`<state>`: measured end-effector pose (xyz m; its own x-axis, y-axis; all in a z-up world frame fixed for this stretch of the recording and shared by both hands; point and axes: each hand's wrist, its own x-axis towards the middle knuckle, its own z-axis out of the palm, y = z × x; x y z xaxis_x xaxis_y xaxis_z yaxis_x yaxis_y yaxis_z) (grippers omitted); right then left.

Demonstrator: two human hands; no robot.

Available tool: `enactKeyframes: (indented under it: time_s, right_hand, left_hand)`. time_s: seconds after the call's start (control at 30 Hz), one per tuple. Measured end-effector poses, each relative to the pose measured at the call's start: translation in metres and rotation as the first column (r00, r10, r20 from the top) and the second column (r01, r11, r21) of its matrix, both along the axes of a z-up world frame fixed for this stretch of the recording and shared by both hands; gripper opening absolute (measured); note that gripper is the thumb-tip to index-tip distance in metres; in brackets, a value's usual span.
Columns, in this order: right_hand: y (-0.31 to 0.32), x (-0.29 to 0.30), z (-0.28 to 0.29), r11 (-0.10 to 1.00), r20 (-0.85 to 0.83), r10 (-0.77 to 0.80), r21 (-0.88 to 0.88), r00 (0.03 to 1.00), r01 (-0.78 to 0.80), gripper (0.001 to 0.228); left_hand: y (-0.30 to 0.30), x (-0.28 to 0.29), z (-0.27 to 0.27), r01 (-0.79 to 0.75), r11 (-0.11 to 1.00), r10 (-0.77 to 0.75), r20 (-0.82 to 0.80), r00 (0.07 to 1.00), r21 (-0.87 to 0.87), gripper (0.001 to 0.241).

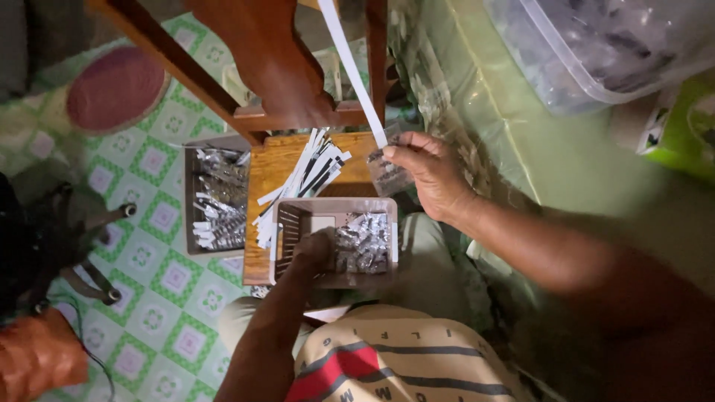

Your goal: Packing small bags of hardware and white strips into a plastic basket for organization.

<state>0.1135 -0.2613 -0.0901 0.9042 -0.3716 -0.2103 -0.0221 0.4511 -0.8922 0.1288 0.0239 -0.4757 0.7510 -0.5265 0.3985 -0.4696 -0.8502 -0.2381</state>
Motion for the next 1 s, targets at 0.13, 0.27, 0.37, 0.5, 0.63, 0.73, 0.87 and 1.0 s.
enactKeyframes:
  time_s: [0.13,0.27,0.37,0.5,0.63,0.73,0.87,1.0]
  right_hand:
    - [0.006,-0.002,0.011,0.999,0.040,-0.009,-0.035,0.999,0.010,0.013]
    - [0.015,-0.017,0.055,0.998,0.086,-0.027,-0.062,0.996,0.032,0.012]
    - [0.016,-0.020,0.056,0.995,0.144,-0.018,-0.093,0.989,0.031,0.009]
    - [0.019,-0.025,0.047,0.984,0.196,0.017,-0.179,0.980,0.019,0.010]
    - [0.019,-0.030,0.032,0.942,0.243,0.115,-0.334,0.963,-0.028,0.010]
    - [0.018,-0.037,0.027,0.854,0.307,0.181,-0.520,0.934,0.005,0.010]
    - [0.015,-0.051,0.017,0.760,0.358,0.203,-0.644,0.911,0.084,0.011]
    - [0.014,-0.058,0.006,0.767,0.364,0.205,-0.636,0.908,0.082,0.013]
  left_hand:
    - [0.007,0.019,0.019,0.058,0.997,-0.028,-0.466,0.884,0.051,0.026]
    - [0.000,0.024,0.100,-0.188,0.974,0.181,-0.929,0.323,0.124,0.041]
    - [-0.004,0.021,0.215,-0.417,0.888,-0.112,-0.971,0.212,-0.193,0.026]
    - [0.020,0.035,0.216,-0.652,0.552,-0.552,-0.814,0.181,-0.520,0.038]
    - [0.015,0.032,0.318,-0.505,0.423,-0.714,-0.620,0.324,-0.752,0.037]
    - [0.012,0.033,0.355,-0.248,0.314,-0.839,-0.390,0.379,-0.916,0.039]
    - [-0.005,0.029,0.382,0.079,0.261,-0.858,-0.194,0.477,-0.962,0.040]
    - [-0.018,0.021,0.396,0.117,0.285,-0.842,-0.190,0.505,-0.951,0.042]
